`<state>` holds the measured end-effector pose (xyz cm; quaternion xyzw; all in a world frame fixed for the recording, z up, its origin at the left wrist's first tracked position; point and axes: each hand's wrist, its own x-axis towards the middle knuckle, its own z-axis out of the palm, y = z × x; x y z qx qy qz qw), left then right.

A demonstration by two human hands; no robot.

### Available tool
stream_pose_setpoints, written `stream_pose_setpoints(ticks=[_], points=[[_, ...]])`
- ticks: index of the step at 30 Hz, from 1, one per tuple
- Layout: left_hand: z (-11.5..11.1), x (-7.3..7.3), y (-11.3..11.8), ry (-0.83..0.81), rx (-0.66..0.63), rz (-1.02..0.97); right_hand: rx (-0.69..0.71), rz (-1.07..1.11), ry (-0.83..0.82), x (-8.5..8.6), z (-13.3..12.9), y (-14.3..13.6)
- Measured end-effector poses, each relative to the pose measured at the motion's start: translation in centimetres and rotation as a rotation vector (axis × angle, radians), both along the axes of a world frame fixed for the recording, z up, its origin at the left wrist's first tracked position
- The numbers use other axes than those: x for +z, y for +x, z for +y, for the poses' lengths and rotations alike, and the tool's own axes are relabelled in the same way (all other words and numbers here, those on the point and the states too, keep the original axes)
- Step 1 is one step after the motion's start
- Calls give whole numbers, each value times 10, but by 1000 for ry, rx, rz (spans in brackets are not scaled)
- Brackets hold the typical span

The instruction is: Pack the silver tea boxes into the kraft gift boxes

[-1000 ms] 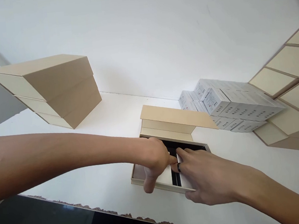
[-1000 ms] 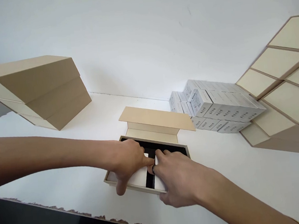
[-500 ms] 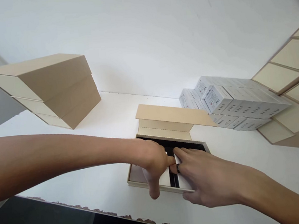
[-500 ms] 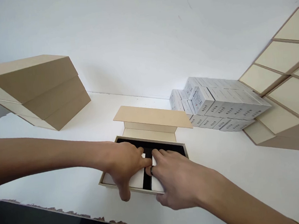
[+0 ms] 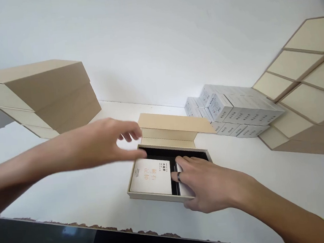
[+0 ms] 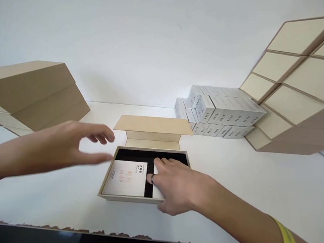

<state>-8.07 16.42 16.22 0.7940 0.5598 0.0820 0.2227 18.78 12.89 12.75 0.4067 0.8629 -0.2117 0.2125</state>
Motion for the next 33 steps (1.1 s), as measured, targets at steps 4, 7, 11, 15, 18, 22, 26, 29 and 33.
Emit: stream_pose_setpoints(ticks=[4,7,11,15,18,22,26,29,33], points=[[40,-25,-8,-5,114,27,-40,41,-25,6,-2,2],[63,-43,-4,-144,-28,-71,-114,143,7,16,-10,9],[80,-59,3,-92,-170,-147,-257,248,79,25,-26,27],[85,-62,-1,89,-70,-132,-505,406,293,16,-23,60],[80,-56,-8,123,-8,-119,-909,646,411,-1,3,81],[68,-50,-8,-317,-104,-559,-1123,990,-93,-9,47,83],[69,-53,10,-498,198,-1001,-1039,1109,-151,-1,69,67],[69,-51,25,-497,283,-1011,-1020,1060,-78,7,68,56],[37,-38,19,-472,249,-947,-992,911,61,9,31,60]])
